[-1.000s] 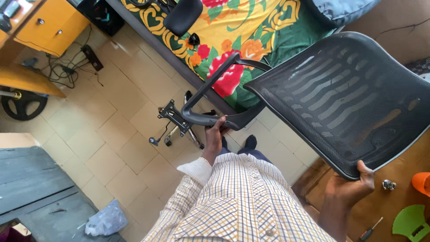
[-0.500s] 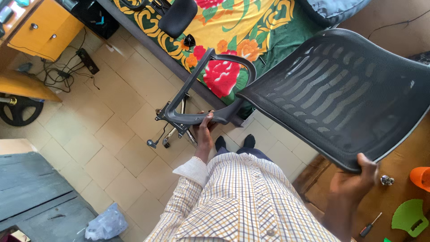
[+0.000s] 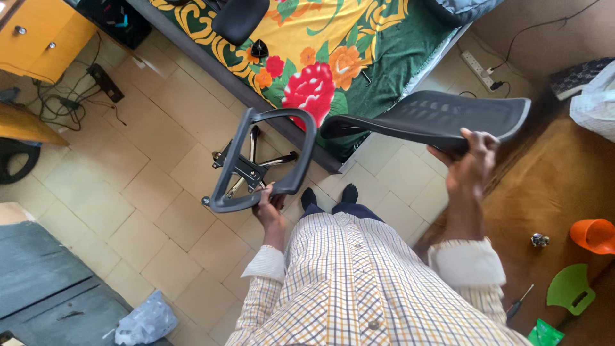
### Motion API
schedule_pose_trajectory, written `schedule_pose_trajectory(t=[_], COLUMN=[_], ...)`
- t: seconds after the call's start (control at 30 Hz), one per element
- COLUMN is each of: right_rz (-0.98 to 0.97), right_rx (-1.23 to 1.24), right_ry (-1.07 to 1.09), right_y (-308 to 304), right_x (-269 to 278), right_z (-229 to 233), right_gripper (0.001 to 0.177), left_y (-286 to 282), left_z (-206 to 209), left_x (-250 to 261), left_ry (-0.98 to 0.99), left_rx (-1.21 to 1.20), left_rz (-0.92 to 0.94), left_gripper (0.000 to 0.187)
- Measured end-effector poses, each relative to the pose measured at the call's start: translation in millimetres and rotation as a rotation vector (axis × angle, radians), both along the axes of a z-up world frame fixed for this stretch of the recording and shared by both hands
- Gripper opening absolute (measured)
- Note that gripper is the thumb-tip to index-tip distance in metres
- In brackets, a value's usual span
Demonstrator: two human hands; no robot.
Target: The person assembles an office chair by attaching caster wheels to the base, then connecting the base to the gas-lift mechanism and seat. They handle the chair base, wheels, gas lift, and seat components, using a screwdriver to secure parts.
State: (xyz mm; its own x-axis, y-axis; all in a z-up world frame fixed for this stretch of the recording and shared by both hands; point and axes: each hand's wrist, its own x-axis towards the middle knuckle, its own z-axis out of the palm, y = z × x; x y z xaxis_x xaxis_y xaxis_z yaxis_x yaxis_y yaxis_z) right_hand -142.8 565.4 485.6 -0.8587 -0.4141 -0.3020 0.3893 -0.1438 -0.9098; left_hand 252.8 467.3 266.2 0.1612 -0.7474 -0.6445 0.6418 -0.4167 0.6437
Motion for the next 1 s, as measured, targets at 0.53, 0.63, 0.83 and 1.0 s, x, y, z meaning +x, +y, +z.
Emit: schedule_pose_trajectory(t=[0.53,0.63,0.83,1.0], right_rz=[0.49,0.678,0.727,1.067], right_rx=[0.613,1.047,1.108,1.022], right_ry=[0.253,0.798,1.698,1.504], right_y=[-129.9,-146.5,-172.0,-178.3], right_x=[1.7,-3.3,-19.9,-30.2], right_z=[-83.2,-66.6,-68.2,-93.2], right_gripper=[0.074,0.079,0.064,0.062], left_y=[11.8,11.4,8.6,4.7], left_z=[32.6,30.7,22.8,23.0], left_x=[67.6,57.0,47.4,51.7], left_ry=[-0.107,-0.112,-0.078,-0.093], left_rx=[0.04,0.037,0.041,0.006], left_rz=[0.049,0.028,0.044,0.053], left_gripper=[0.057,0.058,0.059,0.057])
